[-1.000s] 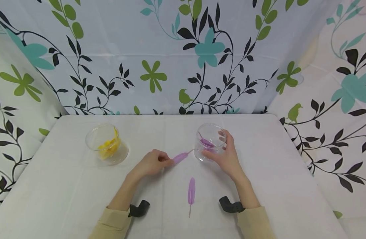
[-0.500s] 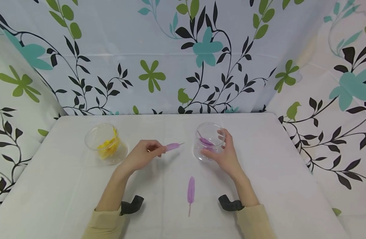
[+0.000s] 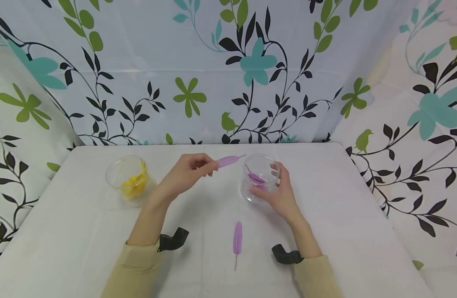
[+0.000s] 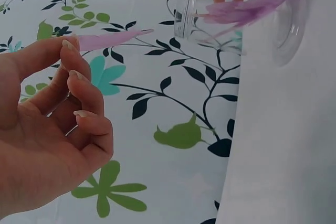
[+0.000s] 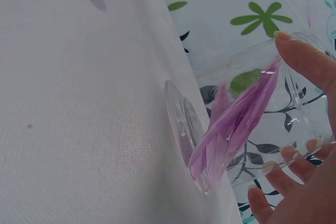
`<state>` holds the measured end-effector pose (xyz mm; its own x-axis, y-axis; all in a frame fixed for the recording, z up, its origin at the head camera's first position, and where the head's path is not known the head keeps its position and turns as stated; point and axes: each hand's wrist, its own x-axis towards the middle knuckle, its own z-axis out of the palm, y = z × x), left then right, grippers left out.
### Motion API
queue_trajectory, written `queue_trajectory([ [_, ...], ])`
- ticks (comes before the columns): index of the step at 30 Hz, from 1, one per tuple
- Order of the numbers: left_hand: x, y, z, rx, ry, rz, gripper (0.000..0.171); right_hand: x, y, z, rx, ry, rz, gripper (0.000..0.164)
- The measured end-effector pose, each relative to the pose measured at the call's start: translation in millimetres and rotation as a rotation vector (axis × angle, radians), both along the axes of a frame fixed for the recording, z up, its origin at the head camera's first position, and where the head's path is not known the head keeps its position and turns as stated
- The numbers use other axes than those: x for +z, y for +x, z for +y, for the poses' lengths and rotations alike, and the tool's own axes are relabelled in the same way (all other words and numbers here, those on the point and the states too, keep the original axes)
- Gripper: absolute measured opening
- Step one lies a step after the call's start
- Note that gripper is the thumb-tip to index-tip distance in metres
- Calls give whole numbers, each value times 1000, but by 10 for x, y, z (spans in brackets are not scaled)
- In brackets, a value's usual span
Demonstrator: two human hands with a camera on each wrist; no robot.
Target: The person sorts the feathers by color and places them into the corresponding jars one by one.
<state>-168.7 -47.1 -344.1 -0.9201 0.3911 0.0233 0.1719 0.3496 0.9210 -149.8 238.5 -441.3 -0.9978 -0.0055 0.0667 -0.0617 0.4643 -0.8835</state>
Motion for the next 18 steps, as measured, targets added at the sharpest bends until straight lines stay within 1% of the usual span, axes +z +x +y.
queue_trajectory([
  [4, 1, -65, 173, -58, 30, -5, 23, 0, 4, 2, 1, -6, 0, 105],
  [7, -41, -100, 299, -90, 48, -35, 26, -5, 9, 7, 3, -16, 3, 104],
  [13, -202, -146, 483, -121, 51, -75, 23, 11, 22, 3, 6, -26, 8, 104],
  [18, -334, -180, 595, -117, 35, -105, 26, 14, 24, -5, 8, -31, 19, 103],
])
